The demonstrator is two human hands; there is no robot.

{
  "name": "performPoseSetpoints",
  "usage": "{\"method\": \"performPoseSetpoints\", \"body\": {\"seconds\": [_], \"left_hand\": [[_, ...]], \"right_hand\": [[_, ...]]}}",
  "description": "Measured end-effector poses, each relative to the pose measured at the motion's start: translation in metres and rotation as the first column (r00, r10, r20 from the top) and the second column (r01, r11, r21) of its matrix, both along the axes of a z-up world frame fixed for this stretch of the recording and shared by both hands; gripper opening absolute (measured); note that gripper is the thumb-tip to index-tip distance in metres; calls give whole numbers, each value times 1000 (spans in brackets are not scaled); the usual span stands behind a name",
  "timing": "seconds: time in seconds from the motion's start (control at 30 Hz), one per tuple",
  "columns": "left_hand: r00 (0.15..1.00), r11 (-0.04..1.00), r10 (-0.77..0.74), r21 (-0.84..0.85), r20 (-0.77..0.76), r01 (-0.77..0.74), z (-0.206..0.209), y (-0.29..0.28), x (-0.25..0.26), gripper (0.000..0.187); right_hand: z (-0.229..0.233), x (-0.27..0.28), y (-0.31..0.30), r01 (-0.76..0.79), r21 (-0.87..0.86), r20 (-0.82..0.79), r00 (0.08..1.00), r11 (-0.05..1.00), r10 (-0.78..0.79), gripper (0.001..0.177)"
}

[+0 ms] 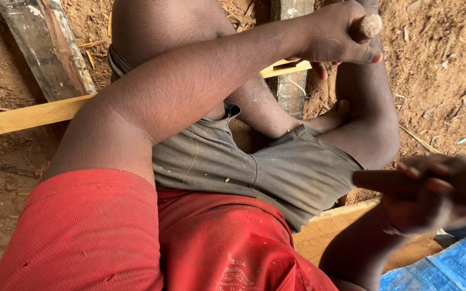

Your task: The person carves a wooden piece by striking a chisel with a mallet, repeatedly removing shavings to shape a joint.

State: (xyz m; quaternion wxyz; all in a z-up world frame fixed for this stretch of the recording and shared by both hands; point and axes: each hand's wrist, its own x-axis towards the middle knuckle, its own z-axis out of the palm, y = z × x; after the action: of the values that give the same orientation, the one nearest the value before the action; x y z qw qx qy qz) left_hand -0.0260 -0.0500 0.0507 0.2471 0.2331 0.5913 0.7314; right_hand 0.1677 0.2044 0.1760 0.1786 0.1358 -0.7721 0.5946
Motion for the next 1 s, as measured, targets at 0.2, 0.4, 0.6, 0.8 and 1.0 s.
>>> {"method": "performPoseSetpoints", "body": {"seconds": [0.2, 0.4, 0.6, 0.8, 1.0], "left_hand": [[999, 999, -31, -10, 22, 31, 7, -8, 12, 39], [1000, 1000, 2, -17, -19, -2, -6, 8, 19, 34], [943, 995, -71, -94, -325, 42, -47, 24, 39, 32], [815, 970, 181, -35, -550, -239, -32, 24, 40, 21], [986, 977, -136, -177, -98, 117, -24, 21, 38, 25]], "right_hand": [[22, 24, 17, 27, -40, -155, 987, 999, -33, 19], [39, 20, 3, 26, 24, -51, 998, 999, -24, 27], [-14, -2, -11, 407, 907, -402, 913, 105, -67, 62], [-21, 14, -26, 113, 930, -14, 963, 351, -270, 60], [-37, 19, -10, 262, 899, -157, 941, 350, -301, 59]]}}
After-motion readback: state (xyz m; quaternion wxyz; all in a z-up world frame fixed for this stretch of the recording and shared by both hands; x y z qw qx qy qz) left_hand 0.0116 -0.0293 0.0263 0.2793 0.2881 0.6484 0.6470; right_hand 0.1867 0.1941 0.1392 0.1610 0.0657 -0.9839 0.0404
